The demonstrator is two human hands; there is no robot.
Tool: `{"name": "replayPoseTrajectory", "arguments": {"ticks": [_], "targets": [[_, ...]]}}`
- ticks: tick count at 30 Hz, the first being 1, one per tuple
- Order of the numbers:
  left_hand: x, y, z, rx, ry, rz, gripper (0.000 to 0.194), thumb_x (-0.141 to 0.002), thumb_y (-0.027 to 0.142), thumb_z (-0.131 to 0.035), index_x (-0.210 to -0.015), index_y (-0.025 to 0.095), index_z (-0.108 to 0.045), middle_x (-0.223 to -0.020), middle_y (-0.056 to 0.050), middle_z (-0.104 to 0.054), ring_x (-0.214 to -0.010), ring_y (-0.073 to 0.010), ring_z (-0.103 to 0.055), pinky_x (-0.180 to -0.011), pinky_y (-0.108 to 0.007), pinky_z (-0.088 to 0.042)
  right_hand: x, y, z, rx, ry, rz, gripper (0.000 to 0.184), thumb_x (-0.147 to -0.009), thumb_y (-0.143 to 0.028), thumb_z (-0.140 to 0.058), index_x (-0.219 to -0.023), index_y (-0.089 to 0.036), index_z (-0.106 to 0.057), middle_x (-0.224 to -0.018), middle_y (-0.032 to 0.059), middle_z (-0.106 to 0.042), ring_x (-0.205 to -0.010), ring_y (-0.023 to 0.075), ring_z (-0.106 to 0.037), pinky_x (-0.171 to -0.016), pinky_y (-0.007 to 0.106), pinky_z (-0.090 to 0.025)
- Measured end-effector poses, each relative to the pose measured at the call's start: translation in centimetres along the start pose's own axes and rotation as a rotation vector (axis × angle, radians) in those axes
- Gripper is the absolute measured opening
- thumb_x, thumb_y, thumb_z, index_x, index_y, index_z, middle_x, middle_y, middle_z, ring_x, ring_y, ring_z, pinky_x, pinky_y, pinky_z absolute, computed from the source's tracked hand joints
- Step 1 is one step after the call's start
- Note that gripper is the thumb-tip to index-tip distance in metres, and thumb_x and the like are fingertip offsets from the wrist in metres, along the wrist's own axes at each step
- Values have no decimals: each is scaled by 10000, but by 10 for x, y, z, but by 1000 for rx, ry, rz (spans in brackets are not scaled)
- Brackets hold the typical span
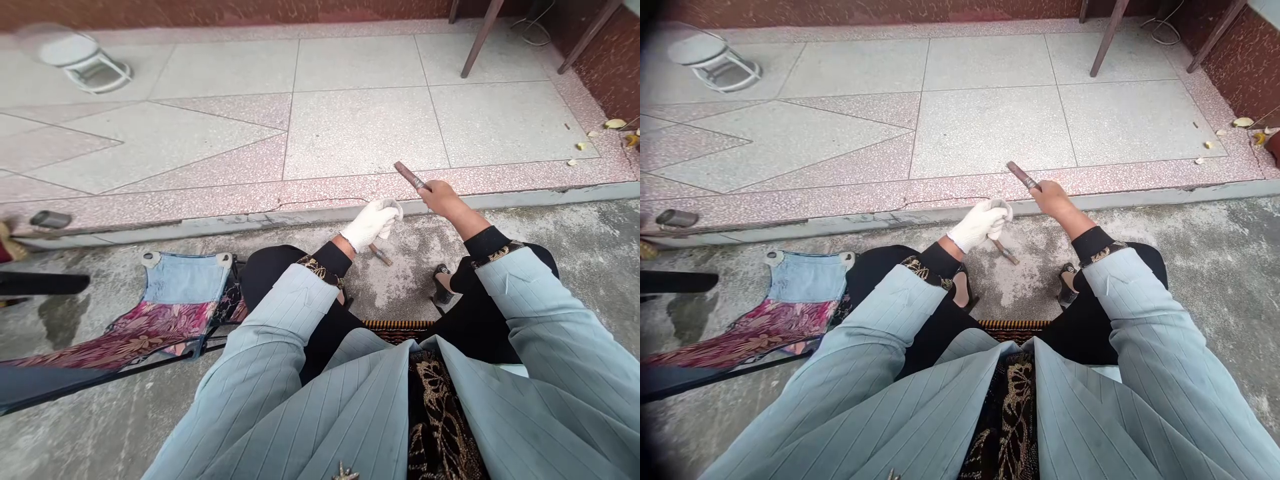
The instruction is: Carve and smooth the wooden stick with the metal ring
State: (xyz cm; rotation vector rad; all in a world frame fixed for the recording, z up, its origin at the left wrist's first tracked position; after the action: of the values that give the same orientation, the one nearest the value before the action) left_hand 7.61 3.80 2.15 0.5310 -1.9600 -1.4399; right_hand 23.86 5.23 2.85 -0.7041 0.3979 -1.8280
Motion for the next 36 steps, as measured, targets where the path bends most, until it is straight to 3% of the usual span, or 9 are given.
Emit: {"name": "replayPoseTrajectory", "arguments": {"ticks": [3,8,14,17,20,22,24,29,36], "targets": [[0,-1,1,-56,33,24,10,-742,191,-513,-736,184,-518,-445,102,-285,-346,-42,-194,-361,-190,-177,3,-10,-2,356,42,84,290,-959,-333,-491,-1066,-118,-654,-1035,193,-686,-920,277,-633,-756,357,-446],[0,-3,-1,-229,40,18,59,-720,210,-508,-745,176,-550,-468,84,-328,-376,-54,-252,-395,-205,-204,7,-12,-14,544,-38,139,349,-965,-359,-493,-1139,-109,-665,-1077,234,-693,-984,311,-653,-792,375,-449],[-2,5,-4,-543,-38,-81,103,-698,229,-548,-726,158,-618,-646,9,-558,-540,-81,-432,-499,-208,-325,18,-2,-40,661,-398,179,168,-754,-222,-778,-642,-142,-683,-700,133,-669,-703,251,-634,-677,357,-423],[-4,-4,-3,-454,-110,6,89,-684,221,-574,-746,168,-609,-600,20,-519,-484,-73,-392,-456,-208,-287,37,2,-51,443,-718,179,237,-611,-182,-856,-523,-163,-637,-482,-2,-542,-493,149,-522,-593,305,-391],[-3,-19,-5,-214,-214,152,73,-711,234,-588,-762,182,-577,-488,70,-351,-379,-50,-233,-388,-205,-166,63,-12,-46,54,-1020,247,245,-553,-304,-885,-640,-166,-703,-481,-66,-537,-454,96,-490,-535,239,-368],[0,-24,-10,-86,-275,201,78,-716,231,-609,-762,188,-563,-469,89,-294,-363,-42,-185,-373,-196,-127,75,-23,-32,-114,-1112,311,315,-552,-368,-883,-733,-159,-732,-537,-72,-580,-490,82,-510,-535,211,-362],[3,-23,-14,-1,-287,201,92,-721,220,-625,-774,188,-557,-470,91,-301,-360,-40,-200,-367,-186,-137,75,-28,-15,-203,-1064,324,342,-577,-368,-873,-811,-151,-750,-579,-70,-602,-514,74,-508,-543,204,-360],[7,-11,-23,115,-281,139,91,-801,250,-555,-759,170,-560,-478,97,-241,-350,-35,-174,-354,-179,-140,55,-32,18,-456,-669,333,311,-734,-420,-789,-841,-135,-728,-609,-35,-580,-543,83,-480,-534,221,-359],[1,3,-12,202,-120,-22,101,-817,282,-526,-819,186,-558,-491,107,-212,-350,-39,-183,-374,-168,-165,40,-37,12,-662,-435,267,327,-790,-442,-745,-700,-164,-598,-626,3,-549,-531,85,-433,-469,219,-341]]}}
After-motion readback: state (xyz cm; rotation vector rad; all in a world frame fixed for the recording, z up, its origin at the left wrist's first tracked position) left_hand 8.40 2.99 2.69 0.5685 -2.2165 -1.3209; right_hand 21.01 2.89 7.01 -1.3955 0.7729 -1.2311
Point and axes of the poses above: each hand's wrist, its own x-axis away from the middle knuckle, its own z-axis out of the back of the hand, y = z × x, the point moved 8 cm from there along -x, towards the middle knuckle
